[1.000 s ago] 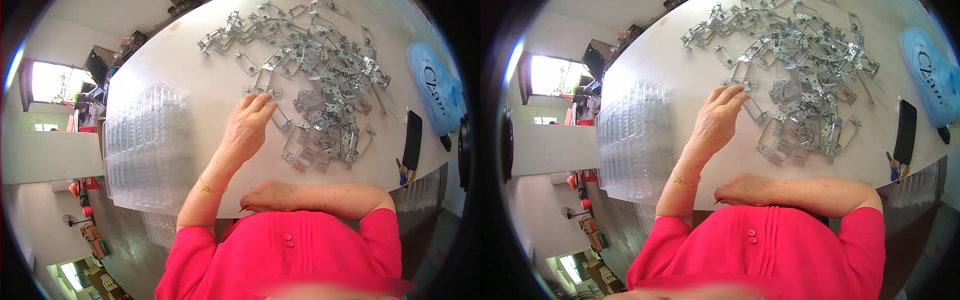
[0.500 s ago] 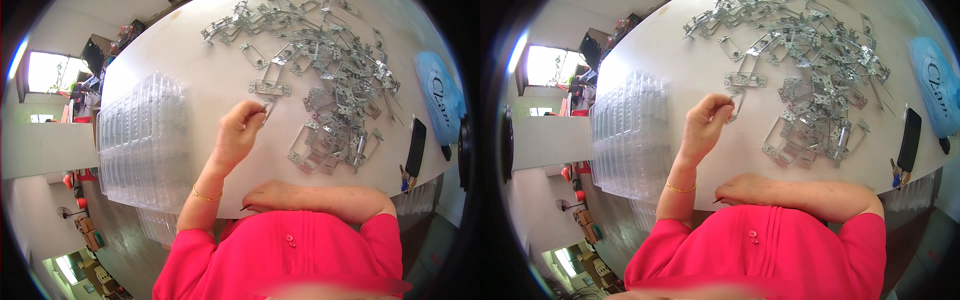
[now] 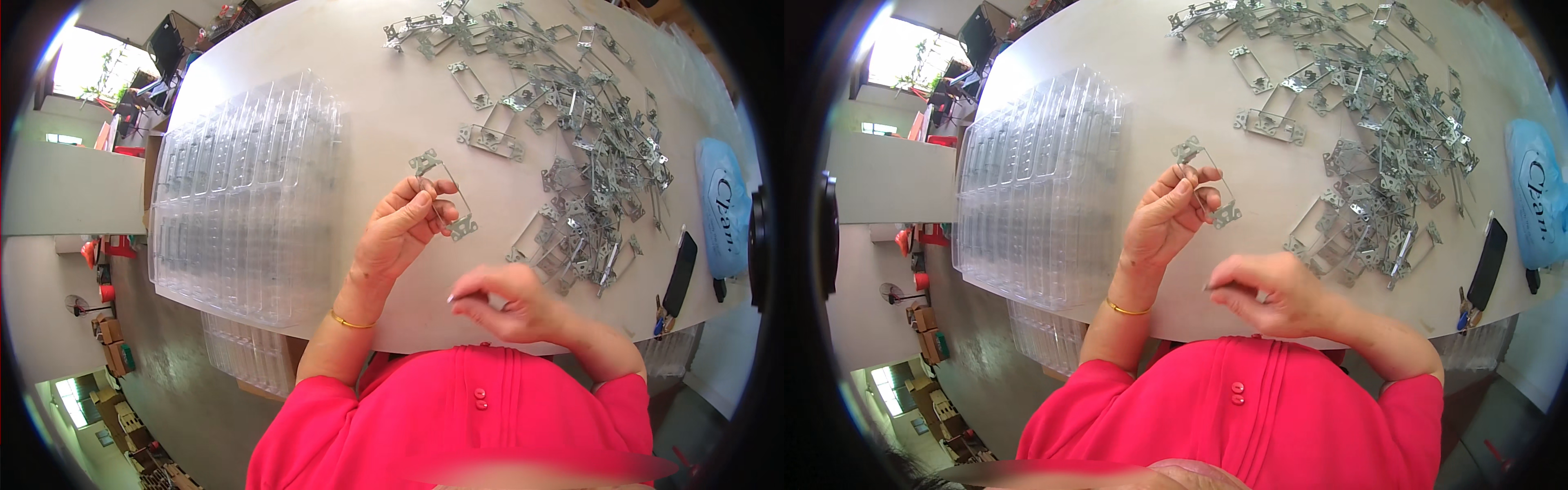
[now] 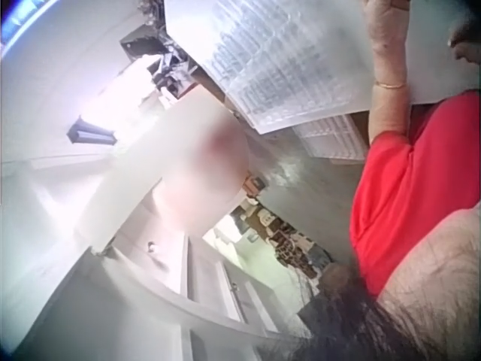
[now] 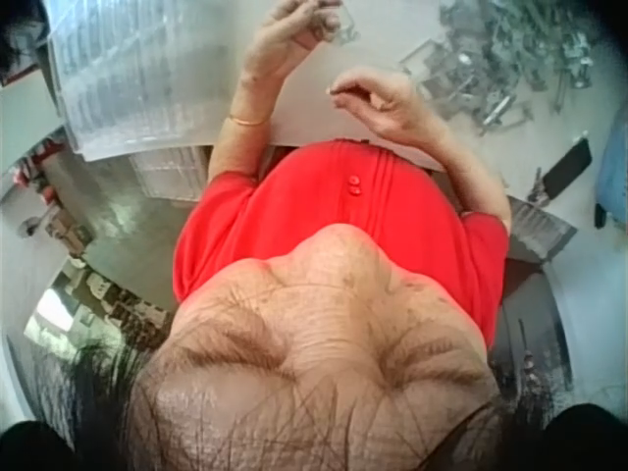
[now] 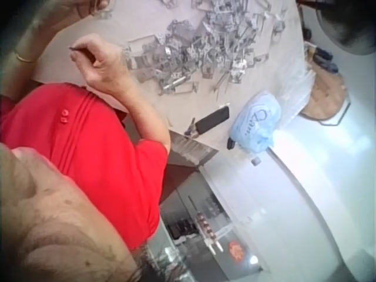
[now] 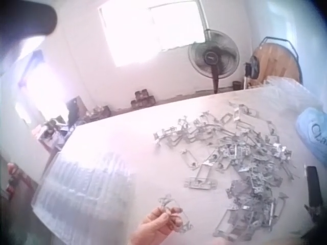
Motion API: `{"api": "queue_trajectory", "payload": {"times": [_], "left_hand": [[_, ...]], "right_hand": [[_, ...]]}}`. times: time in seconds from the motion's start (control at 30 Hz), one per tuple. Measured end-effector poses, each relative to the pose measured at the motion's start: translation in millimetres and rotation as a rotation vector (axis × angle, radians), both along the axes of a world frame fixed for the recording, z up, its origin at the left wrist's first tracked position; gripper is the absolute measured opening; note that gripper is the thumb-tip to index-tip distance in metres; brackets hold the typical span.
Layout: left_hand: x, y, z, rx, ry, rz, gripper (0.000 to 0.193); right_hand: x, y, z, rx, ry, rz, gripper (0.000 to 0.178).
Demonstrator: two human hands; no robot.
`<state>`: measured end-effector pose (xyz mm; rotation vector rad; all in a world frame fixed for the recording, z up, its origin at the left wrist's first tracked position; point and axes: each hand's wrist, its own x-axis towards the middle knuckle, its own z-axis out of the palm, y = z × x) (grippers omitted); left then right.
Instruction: The person assembles small metal plates with thin metal rods by hand, then places the finished components into a plastic tray.
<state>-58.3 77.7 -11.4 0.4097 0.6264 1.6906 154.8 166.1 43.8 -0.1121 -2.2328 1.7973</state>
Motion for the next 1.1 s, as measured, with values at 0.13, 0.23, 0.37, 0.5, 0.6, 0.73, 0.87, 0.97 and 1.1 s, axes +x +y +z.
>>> {"api": "queue_trajectory", "payload": {"times": [0.13,0.23,0.37,0.5,0.6,0.73,0.87,0.97,1.1], "left_hand": [[-3.3,0.2,-4.7,0.048,-0.010,0.046,0.014],[-0.6,-0.6,-6.2,0.061,-0.027,0.063,0.014],[4.8,-0.3,-7.3,0.064,-0.019,0.063,0.014],[8.3,0.7,-7.7,0.087,0.019,0.028,0.017],[7.6,-1.9,-4.5,0.052,0.055,0.021,0.020],[10.6,-2.3,-3.4,-0.031,0.109,0.067,0.030],[12.2,3.0,3.2,-0.048,0.107,0.037,0.037],[13.7,4.1,-2.7,-0.042,0.108,-0.039,0.043],[16.6,3.7,-3.9,-0.039,0.118,-0.028,0.037]], "right_hand": [[-2.7,8.7,-3.4,-0.202,0.027,-0.518,0.011],[-18.8,18.4,-3.1,-0.296,0.003,-0.553,0.011],[-29.0,13.5,-13.4,-0.372,-0.083,-0.496,0.010],[-32.1,15.3,-23.1,-0.361,-0.038,-0.503,0.010],[-31.9,24.6,-25.8,-0.321,0.018,-0.536,0.011],[-27.9,28.4,-22.9,-0.317,0.027,-0.567,0.010],[-21.1,17.2,-28.4,-0.352,-0.004,-0.535,0.010],[-23.1,5.6,-30.2,-0.457,-0.058,-0.488,0.012],[-23.1,-1.3,-35.7,-0.444,-0.081,-0.396,0.013]]}}
